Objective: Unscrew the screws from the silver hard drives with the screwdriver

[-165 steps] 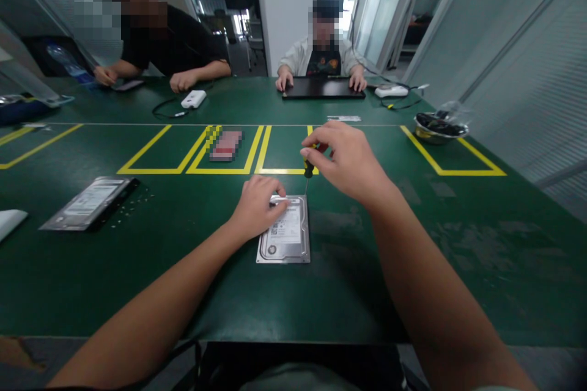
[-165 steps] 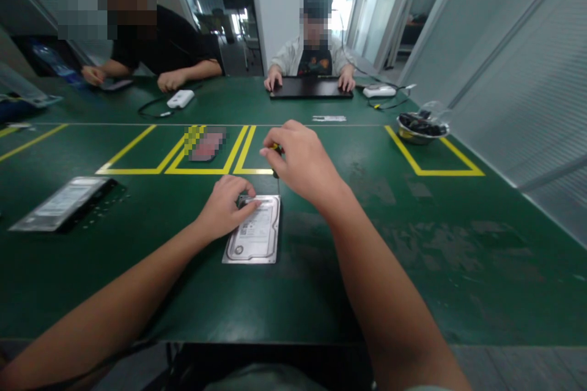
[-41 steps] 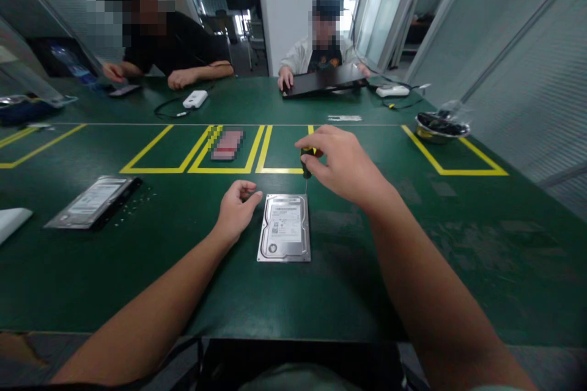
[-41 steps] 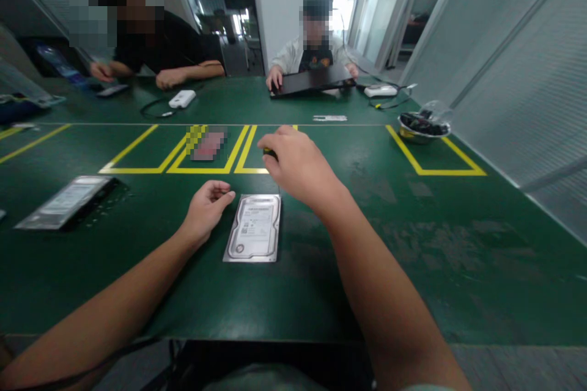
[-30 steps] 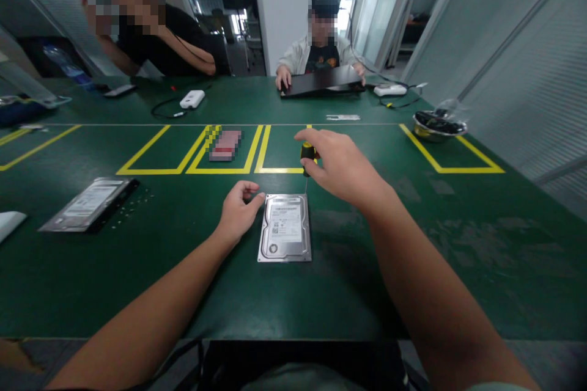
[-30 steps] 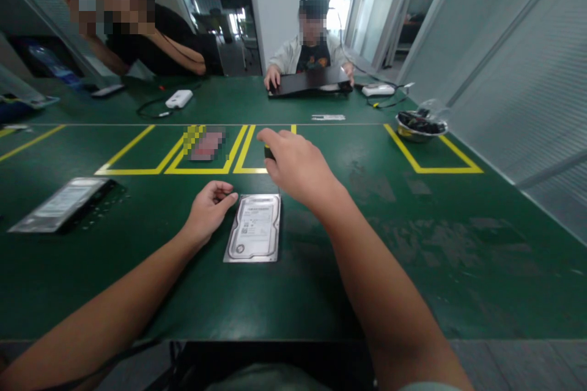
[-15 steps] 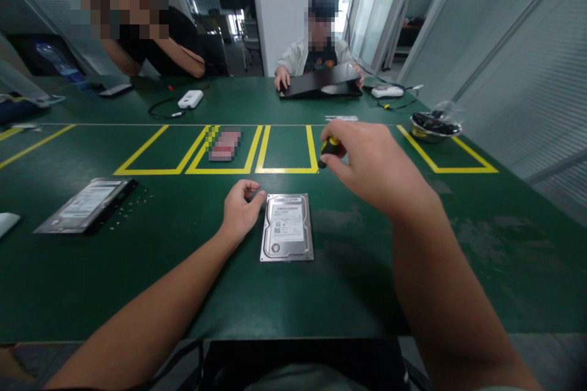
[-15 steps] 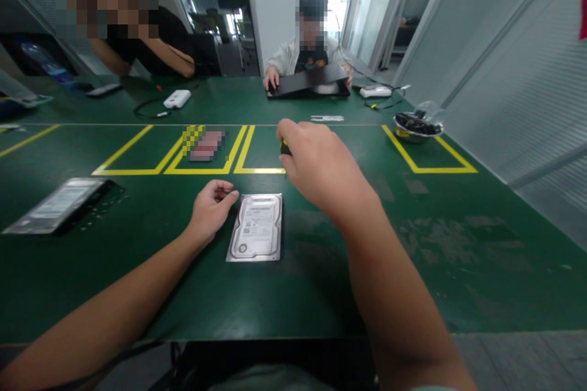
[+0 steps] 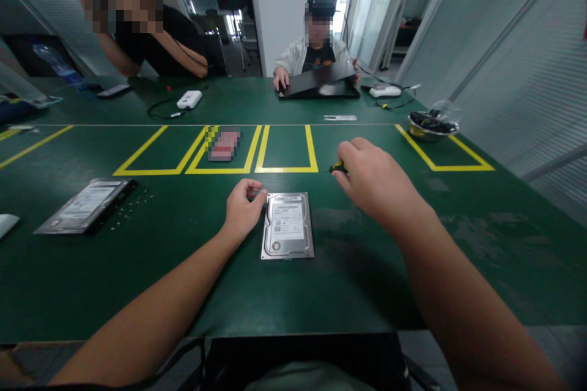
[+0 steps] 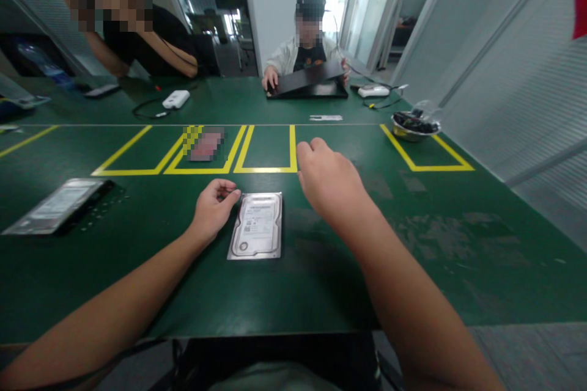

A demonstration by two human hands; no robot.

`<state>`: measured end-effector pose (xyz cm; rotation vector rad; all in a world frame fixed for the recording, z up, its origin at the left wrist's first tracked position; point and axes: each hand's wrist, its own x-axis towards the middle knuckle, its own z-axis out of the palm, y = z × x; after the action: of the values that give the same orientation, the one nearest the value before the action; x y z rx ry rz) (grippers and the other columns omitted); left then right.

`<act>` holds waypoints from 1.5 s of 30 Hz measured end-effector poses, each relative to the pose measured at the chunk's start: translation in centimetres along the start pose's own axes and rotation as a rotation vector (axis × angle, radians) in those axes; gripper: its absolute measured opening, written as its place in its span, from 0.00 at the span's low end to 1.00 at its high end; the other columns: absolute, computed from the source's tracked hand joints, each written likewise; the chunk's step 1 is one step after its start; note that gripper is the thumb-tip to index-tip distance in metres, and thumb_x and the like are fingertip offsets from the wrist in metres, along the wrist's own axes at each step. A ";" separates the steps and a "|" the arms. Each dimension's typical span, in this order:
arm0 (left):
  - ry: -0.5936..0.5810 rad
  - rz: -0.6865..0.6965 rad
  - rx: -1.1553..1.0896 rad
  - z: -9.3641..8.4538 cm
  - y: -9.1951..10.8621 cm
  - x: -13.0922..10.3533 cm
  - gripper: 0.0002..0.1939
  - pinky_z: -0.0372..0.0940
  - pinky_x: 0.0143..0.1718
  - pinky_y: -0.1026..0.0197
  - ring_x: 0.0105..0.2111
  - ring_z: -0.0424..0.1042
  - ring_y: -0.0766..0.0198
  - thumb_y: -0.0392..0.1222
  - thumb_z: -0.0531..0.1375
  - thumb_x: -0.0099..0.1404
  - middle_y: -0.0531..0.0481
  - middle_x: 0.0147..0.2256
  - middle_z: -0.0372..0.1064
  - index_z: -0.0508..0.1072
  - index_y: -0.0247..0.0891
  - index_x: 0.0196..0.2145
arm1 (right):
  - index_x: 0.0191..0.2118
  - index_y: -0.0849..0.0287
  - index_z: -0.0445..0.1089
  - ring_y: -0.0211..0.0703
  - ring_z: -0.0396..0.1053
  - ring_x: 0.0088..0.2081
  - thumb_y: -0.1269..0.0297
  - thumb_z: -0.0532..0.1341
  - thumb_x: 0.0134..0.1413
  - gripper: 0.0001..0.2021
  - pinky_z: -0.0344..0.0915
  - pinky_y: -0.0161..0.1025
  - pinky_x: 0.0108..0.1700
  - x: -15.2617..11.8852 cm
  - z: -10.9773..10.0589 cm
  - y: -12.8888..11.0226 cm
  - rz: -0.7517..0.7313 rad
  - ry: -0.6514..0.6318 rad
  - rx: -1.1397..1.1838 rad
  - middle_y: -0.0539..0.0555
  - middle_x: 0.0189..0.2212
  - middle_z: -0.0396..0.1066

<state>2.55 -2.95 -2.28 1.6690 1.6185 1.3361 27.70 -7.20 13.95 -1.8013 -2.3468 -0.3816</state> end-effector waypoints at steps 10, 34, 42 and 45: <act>-0.002 -0.018 -0.012 -0.1 0.4 0.0 0.10 0.65 0.37 0.59 0.33 0.69 0.63 0.44 0.62 0.59 0.49 0.35 0.71 0.71 0.38 0.37 | 0.44 0.61 0.61 0.47 0.71 0.37 0.66 0.53 0.63 0.06 0.59 0.39 0.32 -2.7 7.1 1.0 0.062 -0.066 0.026 0.59 0.41 0.69; -0.077 0.018 0.039 -0.3 0.3 -0.2 0.09 0.64 0.35 0.60 0.32 0.68 0.63 0.43 0.61 0.60 0.49 0.36 0.70 0.71 0.38 0.37 | 0.50 0.58 0.62 0.54 0.74 0.42 0.55 0.55 0.64 0.15 0.66 0.42 0.34 -3.6 8.5 1.3 0.084 -0.333 0.003 0.60 0.43 0.70; -0.079 0.000 0.018 -0.3 0.6 0.0 0.09 0.64 0.35 0.60 0.30 0.67 0.64 0.43 0.62 0.60 0.50 0.35 0.70 0.70 0.38 0.37 | 0.49 0.61 0.67 0.56 0.72 0.46 0.53 0.51 0.65 0.18 0.68 0.47 0.45 -6.2 8.1 4.6 0.111 -0.291 0.007 0.64 0.47 0.71; -0.042 -0.015 -0.051 -0.2 0.7 0.1 0.11 0.65 0.37 0.59 0.32 0.68 0.63 0.45 0.61 0.62 0.50 0.34 0.69 0.70 0.38 0.39 | 0.55 0.64 0.65 0.59 0.68 0.55 0.54 0.48 0.67 0.22 0.66 0.50 0.53 -8.2 8.8 8.2 0.159 -0.249 0.008 0.68 0.55 0.68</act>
<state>2.66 -3.08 -1.58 1.6410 1.5577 1.3155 38.02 -10.19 4.18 -2.1224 -2.3295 -0.1326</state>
